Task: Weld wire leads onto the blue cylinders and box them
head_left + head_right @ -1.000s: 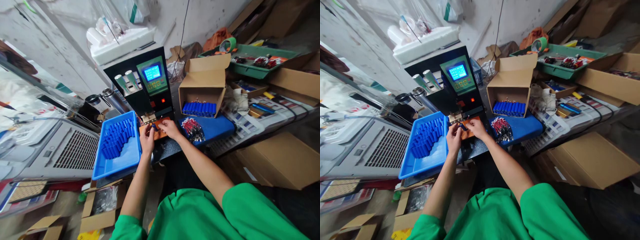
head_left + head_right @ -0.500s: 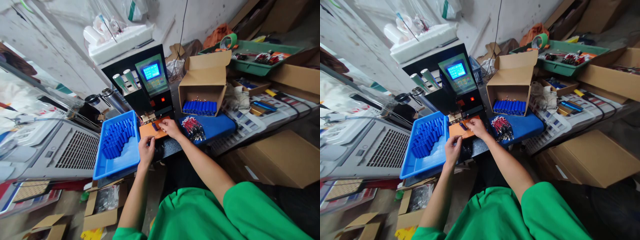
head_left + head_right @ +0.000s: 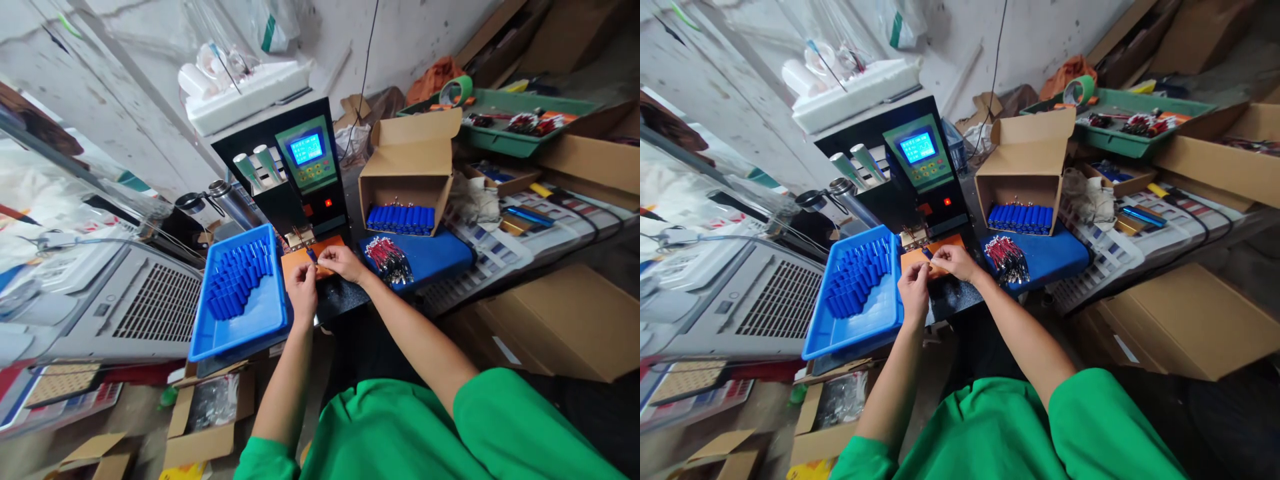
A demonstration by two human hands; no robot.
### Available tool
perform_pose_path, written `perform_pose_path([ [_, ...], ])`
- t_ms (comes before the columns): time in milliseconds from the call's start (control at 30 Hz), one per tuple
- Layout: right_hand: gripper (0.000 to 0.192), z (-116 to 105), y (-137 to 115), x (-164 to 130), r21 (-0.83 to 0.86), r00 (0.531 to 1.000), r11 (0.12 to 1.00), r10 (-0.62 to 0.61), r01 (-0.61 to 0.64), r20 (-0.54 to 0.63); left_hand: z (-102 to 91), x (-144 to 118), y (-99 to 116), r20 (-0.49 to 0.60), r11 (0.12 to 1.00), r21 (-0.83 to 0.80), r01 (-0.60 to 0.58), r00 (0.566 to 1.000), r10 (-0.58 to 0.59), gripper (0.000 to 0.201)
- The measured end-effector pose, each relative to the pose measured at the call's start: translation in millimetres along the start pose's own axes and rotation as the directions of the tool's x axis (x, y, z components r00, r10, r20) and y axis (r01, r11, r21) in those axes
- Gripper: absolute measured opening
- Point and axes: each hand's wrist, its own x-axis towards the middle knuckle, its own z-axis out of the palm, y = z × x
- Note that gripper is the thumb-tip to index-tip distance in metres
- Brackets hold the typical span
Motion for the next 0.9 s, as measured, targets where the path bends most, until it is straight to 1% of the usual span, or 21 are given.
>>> perform_pose_path([
  [67,0.030,0.7,0.8,0.2,0.001,1.000,1.000,-0.009,0.009,-0.010,4.4,-0.4,-2.1,0.007,1.000,0.001,-0.005,1.000,0.005,0.026],
  [167,0.029,1.9,1.6,0.2,0.015,0.999,1.000,-0.012,0.013,-0.039,5.4,-2.9,-6.2,0.018,0.997,0.041,-0.063,0.998,0.063,0.025],
  [233,0.029,2.3,2.3,0.4,0.035,0.998,0.999,-0.002,0.005,-0.065,1.3,-3.8,-9.5,0.025,0.987,0.104,-0.123,0.992,0.121,0.023],
  [300,0.031,2.6,3.5,0.9,0.070,0.996,0.997,0.017,-0.010,-0.088,-5.8,-1.6,-13.0,0.065,0.952,0.210,-0.225,0.974,0.216,0.020],
  [333,0.031,2.7,4.1,1.2,0.097,0.995,0.995,0.028,-0.019,-0.097,-9.6,0.9,-14.9,0.106,0.920,0.265,-0.289,0.957,0.270,0.020],
  [400,0.033,3.2,4.9,1.8,0.165,0.991,0.986,0.055,-0.034,-0.125,-16.1,8.5,-18.6,0.236,0.847,0.336,-0.412,0.907,0.348,0.026],
  [467,0.034,3.9,4.7,2.1,0.231,0.982,0.972,0.085,-0.045,-0.167,-19.5,17.3,-22.0,0.366,0.807,0.346,-0.479,0.861,0.354,0.035],
  [500,0.034,4.4,4.2,2.1,0.256,0.977,0.965,0.098,-0.047,-0.189,-20.0,21.2,-23.5,0.410,0.805,0.342,-0.486,0.847,0.337,0.038],
  [567,0.035,5.2,2.5,2.0,0.289,0.968,0.956,0.119,-0.052,-0.219,-19.1,26.1,-26.3,0.440,0.822,0.333,-0.462,0.847,0.298,0.043],
  [667,0.037,5.9,0.1,2.5,0.313,0.959,0.947,0.150,-0.071,-0.239,-16.9,25.1,-29.2,0.407,0.869,0.309,-0.385,0.880,0.246,0.048],
  [733,0.038,6.0,-0.5,3.5,0.318,0.954,0.944,0.167,-0.083,-0.247,-16.6,21.4,-29.7,0.391,0.896,0.282,-0.342,0.894,0.218,0.048],
  [833,0.040,6.5,0.0,5.5,0.306,0.951,0.947,0.177,-0.094,-0.254,-17.1,19.1,-28.2,0.371,0.931,0.214,-0.296,0.906,0.203,0.041],
  [900,0.041,6.9,0.9,6.7,0.291,0.950,0.951,0.181,-0.104,-0.254,-17.5,22.7,-26.4,0.351,0.953,0.165,-0.254,0.918,0.184,0.037],
])
